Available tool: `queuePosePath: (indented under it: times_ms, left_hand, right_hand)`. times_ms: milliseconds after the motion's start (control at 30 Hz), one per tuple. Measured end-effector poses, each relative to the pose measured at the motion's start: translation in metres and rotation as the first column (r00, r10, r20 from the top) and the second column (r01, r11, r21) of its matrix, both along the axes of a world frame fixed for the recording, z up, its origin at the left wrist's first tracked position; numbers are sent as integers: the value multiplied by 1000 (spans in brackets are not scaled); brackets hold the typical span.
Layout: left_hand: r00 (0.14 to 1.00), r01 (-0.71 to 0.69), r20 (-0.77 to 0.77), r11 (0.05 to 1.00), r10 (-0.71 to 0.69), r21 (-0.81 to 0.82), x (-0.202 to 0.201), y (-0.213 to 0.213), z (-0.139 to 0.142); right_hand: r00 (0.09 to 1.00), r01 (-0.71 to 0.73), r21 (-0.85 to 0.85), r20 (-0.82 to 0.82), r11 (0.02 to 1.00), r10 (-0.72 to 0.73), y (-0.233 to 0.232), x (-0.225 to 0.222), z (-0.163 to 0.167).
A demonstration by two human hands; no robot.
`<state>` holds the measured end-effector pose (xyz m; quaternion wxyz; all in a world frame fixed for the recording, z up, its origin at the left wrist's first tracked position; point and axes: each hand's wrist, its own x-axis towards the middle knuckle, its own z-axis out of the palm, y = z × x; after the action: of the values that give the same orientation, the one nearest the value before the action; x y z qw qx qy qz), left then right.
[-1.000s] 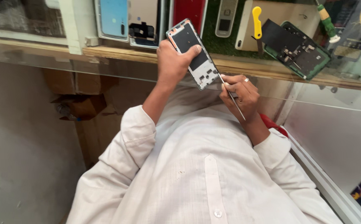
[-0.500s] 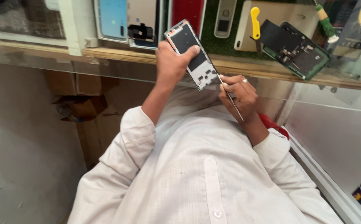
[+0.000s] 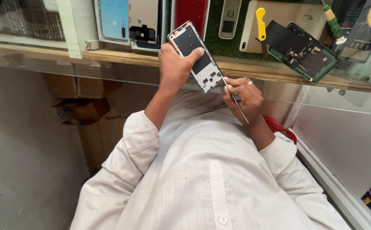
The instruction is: The person uses a metal spudger to pry and separate the screen assembly from the phone's frame. They work along the edges of the device, carefully lifting the display while holding the phone steady with the other hand.
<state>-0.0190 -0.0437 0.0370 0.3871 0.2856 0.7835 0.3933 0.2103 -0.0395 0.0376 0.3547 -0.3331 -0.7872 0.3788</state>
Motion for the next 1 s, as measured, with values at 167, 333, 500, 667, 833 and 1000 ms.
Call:
queuePosePath:
  times_ms: [167, 333, 500, 667, 833, 1000]
  left_hand:
    - [1000, -1, 17, 999, 1, 33, 0, 0, -2]
    - [999, -4, 43, 1000, 5, -4, 0, 0, -4]
    - [999, -8, 39, 999, 7, 31, 0, 0, -3]
    - [1000, 2, 30, 1000, -3, 29, -2, 0, -2]
    - [997, -5, 73, 999, 2, 36, -3, -1, -1]
    - [998, 12, 65, 998, -16, 66, -3, -2, -3]
  right_hand:
    - [1000, 0, 36, -4, 999, 0, 2, -1, -1]
    - [1000, 5, 26, 12, 1000, -5, 2, -2, 1]
    - [999, 12, 18, 37, 1000, -12, 2, -1, 2]
    - [1000, -1, 19, -27, 1000, 1, 1, -1, -1]
    - [1000, 26, 24, -1, 999, -26, -2, -2, -2]
    - [1000, 23, 40, 8, 999, -24, -1, -3, 0]
